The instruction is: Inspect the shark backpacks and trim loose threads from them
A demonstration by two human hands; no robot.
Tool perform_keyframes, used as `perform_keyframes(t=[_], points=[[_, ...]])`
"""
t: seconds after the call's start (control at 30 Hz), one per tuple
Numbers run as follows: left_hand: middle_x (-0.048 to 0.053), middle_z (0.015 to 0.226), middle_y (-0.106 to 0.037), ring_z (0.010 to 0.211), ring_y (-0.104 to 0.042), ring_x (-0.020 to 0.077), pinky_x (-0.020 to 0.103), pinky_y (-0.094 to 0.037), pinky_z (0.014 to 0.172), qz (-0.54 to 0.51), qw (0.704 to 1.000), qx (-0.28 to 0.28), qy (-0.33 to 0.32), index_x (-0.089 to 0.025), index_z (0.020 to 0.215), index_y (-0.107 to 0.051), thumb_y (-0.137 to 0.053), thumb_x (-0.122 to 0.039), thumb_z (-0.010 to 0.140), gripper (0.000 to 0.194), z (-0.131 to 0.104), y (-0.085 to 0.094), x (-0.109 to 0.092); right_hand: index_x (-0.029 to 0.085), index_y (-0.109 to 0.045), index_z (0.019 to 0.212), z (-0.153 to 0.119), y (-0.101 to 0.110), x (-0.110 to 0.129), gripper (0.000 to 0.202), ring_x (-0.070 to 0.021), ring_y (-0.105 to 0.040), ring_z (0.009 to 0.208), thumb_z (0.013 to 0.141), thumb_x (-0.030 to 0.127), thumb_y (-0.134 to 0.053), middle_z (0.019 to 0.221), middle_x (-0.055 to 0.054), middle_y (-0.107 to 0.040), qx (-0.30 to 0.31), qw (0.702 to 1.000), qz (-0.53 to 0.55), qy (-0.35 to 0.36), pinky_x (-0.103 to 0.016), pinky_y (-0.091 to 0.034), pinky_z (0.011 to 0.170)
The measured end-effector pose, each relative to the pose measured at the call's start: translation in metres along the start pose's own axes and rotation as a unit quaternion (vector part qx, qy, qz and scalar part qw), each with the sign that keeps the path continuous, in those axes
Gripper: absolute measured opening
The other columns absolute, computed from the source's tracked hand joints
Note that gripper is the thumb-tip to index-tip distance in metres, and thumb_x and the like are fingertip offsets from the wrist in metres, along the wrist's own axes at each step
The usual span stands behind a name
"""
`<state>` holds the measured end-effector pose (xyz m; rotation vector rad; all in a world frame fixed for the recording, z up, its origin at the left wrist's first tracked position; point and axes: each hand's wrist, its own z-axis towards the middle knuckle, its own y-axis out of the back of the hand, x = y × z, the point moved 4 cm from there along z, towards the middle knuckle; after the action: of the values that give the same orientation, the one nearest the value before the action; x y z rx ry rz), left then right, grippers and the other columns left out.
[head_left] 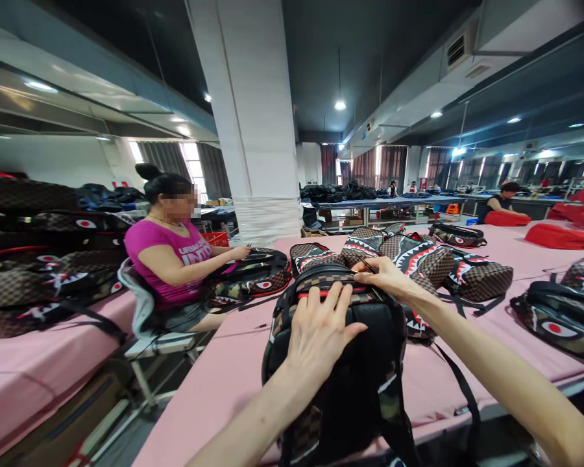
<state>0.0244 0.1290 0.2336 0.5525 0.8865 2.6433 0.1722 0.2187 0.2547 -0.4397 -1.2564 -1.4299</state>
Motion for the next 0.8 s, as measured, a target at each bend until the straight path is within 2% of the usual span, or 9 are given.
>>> perform_keyframes(t=[0.07, 0.17, 0.3, 0.4, 0.6, 0.7, 0.8], points=[[0.009, 0.117, -0.062, 0.093, -0.052, 0.0305, 0.042, -0.047, 0.071, -0.008, 1.0, -0.014, -0.005, -0.015, 0.119, -0.056, -0.062, -0.048, 0.074, 0.056, 0.0, 0.004, -0.003, 0.012, -0.063, 0.084, -0.008, 0.0, 0.0, 0.032, -0.0122, -0.054, 0.068, 0.069, 0.04, -0.066, 0.076, -0.001, -0.062, -0.011, 0.999, 0.038, -0.009, -0.024, -0.042, 0.066], [0.009, 0.117, -0.061, 0.101, -0.051, 0.0285, 0.04, -0.045, 0.079, -0.029, 0.996, -0.069, -0.042, -0.014, 0.116, -0.057, -0.058, -0.039, 0.08, 0.044, -0.011, 0.012, -0.01, 0.012, -0.062, 0.088, -0.018, 0.002, 0.003, 0.035, -0.014, -0.056, 0.073, 0.07, 0.042, -0.066, 0.081, -0.002, -0.063, -0.013, 0.999, 0.043, 0.002, -0.026, -0.044, 0.07], [0.01, 0.108, -0.063, 0.099, -0.053, 0.0258, 0.038, -0.043, 0.079, -0.028, 0.992, -0.115, -0.045, -0.014, 0.112, -0.059, -0.052, -0.036, 0.084, 0.036, -0.027, 0.019, -0.015, 0.015, -0.062, 0.106, -0.027, -0.002, 0.012, 0.053, -0.0213, -0.056, 0.097, 0.061, 0.04, -0.074, 0.105, -0.005, -0.063, 0.055, 0.994, -0.067, 0.062, -0.032, -0.043, 0.087], [0.01, 0.101, -0.064, 0.094, -0.055, 0.0242, 0.036, -0.045, 0.079, -0.019, 0.991, -0.121, -0.052, -0.011, 0.108, -0.059, -0.05, -0.036, 0.085, 0.035, -0.032, 0.019, -0.02, 0.016, -0.063, 0.105, -0.03, -0.004, 0.013, 0.046, -0.0229, -0.058, 0.099, 0.065, 0.039, -0.071, 0.106, -0.006, -0.063, 0.041, 0.985, -0.152, 0.071, -0.034, -0.044, 0.089], [0.012, 0.099, -0.062, 0.091, -0.056, 0.0254, 0.037, -0.048, 0.077, -0.044, 0.994, -0.09, -0.039, -0.008, 0.106, -0.057, -0.051, -0.036, 0.083, 0.037, -0.033, 0.022, -0.025, 0.019, -0.059, 0.105, -0.04, -0.012, 0.017, 0.031, -0.0197, -0.06, 0.091, 0.077, 0.032, -0.059, 0.102, -0.005, -0.064, -0.036, 0.955, -0.265, 0.127, -0.031, -0.046, 0.08], [0.013, 0.099, -0.061, 0.094, -0.056, 0.0264, 0.039, -0.048, 0.08, -0.092, 0.995, -0.044, -0.009, -0.009, 0.105, -0.056, -0.056, -0.038, 0.08, 0.038, -0.03, 0.022, -0.023, 0.021, -0.059, 0.103, -0.039, -0.013, 0.017, 0.027, -0.019, -0.061, 0.088, 0.076, 0.024, -0.055, 0.099, -0.004, -0.065, -0.078, 0.946, -0.287, 0.131, -0.031, -0.046, 0.077], [0.014, 0.109, -0.059, 0.104, -0.053, 0.0279, 0.041, -0.046, 0.086, -0.115, 0.993, -0.003, 0.003, -0.01, 0.108, -0.053, -0.063, -0.04, 0.076, 0.046, -0.024, 0.02, -0.022, 0.021, -0.061, 0.1, -0.034, -0.01, 0.011, 0.027, -0.0195, -0.06, 0.09, 0.073, 0.023, -0.057, 0.099, -0.003, -0.065, -0.107, 0.955, -0.254, 0.109, -0.032, -0.046, 0.081]])
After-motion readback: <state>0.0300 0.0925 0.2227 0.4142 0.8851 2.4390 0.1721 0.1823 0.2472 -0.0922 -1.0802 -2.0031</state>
